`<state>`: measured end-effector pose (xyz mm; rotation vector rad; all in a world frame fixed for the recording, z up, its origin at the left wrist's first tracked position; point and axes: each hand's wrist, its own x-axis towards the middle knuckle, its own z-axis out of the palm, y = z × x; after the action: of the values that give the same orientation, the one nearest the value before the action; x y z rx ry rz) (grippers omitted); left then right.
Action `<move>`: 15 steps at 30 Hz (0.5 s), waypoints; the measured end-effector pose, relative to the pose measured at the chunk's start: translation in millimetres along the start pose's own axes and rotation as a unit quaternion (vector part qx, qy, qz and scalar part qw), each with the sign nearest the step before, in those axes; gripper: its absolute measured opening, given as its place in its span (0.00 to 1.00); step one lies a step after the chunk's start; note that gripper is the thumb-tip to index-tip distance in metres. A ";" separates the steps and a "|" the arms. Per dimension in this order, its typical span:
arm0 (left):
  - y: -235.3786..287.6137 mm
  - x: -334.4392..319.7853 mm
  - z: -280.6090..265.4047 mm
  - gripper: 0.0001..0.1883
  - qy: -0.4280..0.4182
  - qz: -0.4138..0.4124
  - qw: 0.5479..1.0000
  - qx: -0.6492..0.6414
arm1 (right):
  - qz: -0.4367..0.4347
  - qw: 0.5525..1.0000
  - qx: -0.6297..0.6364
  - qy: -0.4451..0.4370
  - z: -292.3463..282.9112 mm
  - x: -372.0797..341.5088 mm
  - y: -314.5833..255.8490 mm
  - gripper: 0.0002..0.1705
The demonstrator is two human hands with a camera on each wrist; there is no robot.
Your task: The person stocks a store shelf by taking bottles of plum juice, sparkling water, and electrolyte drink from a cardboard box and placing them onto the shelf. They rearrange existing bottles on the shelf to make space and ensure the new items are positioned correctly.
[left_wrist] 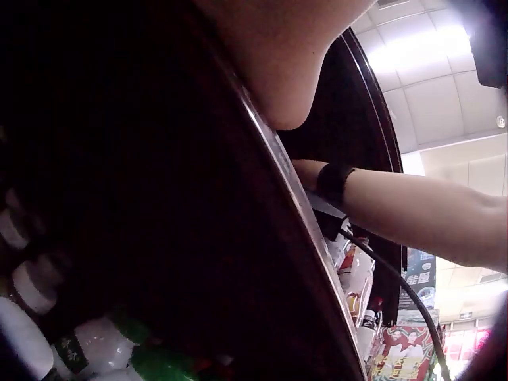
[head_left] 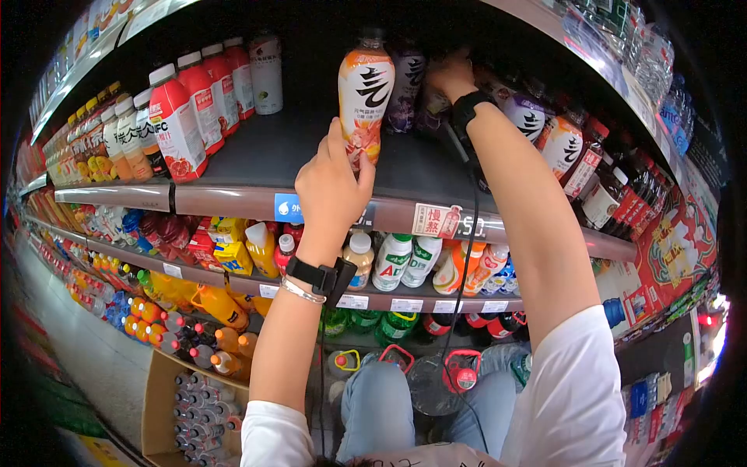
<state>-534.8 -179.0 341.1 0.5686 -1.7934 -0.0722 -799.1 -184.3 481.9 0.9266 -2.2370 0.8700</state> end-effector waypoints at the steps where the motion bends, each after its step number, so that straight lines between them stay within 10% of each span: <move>1: 0.2 0.3 -0.1 0.30 -0.001 -0.001 1.000 -0.002 | 0.031 0.999 0.031 0.025 6.7 3.8 -0.8 0.50; 15: -2.0 1.1 -0.6 0.33 0.004 0.017 1.000 0.005 | -0.063 0.997 -0.036 0.039 8.7 57.7 8.8 0.47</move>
<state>-533.8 -181.1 341.6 0.5435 -1.7959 -0.0380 -842.8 -208.7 513.3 0.9720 -2.1038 0.7498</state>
